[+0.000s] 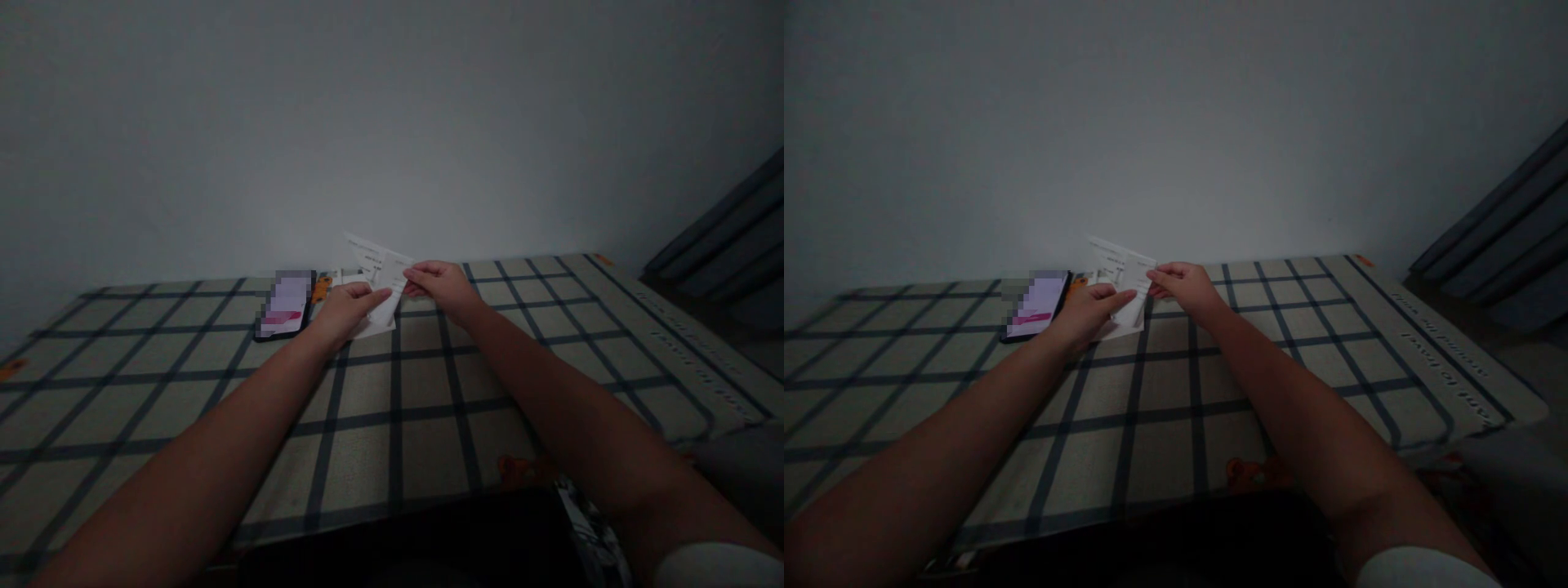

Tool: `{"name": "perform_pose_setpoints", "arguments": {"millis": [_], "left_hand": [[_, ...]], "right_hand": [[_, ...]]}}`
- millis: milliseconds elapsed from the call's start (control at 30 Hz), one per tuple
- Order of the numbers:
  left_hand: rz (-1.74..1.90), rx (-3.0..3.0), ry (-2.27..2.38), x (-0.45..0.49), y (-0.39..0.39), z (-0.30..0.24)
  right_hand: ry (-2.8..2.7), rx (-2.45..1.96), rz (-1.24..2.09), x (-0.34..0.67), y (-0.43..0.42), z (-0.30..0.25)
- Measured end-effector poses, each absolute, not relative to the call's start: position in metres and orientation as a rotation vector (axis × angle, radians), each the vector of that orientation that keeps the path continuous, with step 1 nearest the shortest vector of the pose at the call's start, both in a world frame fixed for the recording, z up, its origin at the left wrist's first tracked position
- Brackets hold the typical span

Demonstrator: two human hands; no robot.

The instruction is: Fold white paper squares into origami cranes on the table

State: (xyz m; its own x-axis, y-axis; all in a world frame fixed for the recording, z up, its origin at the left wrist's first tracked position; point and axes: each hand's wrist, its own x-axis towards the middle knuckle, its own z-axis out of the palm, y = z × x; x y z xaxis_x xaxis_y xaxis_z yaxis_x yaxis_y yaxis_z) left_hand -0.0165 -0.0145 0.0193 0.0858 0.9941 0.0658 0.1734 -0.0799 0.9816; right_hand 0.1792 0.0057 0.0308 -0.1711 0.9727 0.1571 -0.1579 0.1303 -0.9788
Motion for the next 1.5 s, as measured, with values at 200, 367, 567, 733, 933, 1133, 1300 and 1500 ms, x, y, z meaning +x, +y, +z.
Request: {"name": "perform_pose_setpoints", "arguments": {"millis": [200,367,567,733,933,1133,1300,1500], "left_hand": [[1.119,1.45,1.239,-0.0158,-0.0158,0.0195],[1.075,1.461,1.277,-0.018,-0.0143,0.0177],[1.054,1.482,1.297,-0.0177,-0.0165,0.019],[1.06,1.459,1.265,-0.0176,-0.0164,0.0191],[1.104,1.439,1.136,-0.0177,-0.0119,0.0179],[1.088,1.459,1.157,-0.0178,-0.013,0.0186],[1.053,1.45,1.098,-0.0198,-0.0116,0.0178],[1.065,1.41,1.071,-0.0184,-0.0119,0.0174]], "right_hand": [[-1.302,-0.899,1.321,0.1787,0.0046,0.0309],[-1.267,-0.896,1.369,0.1791,0.0033,0.0329],[-1.262,-0.912,1.35,0.1794,0.0048,0.0316],[-1.305,-0.909,1.295,0.1791,0.004,0.031],[-1.357,-0.919,1.292,0.1783,0.0011,0.0336],[-1.203,-0.901,1.364,0.176,-0.0002,0.036],[-1.182,-0.821,1.436,0.1762,-0.001,0.0344],[-1.243,-0.811,1.401,0.1776,-0.0022,0.0356]]}}
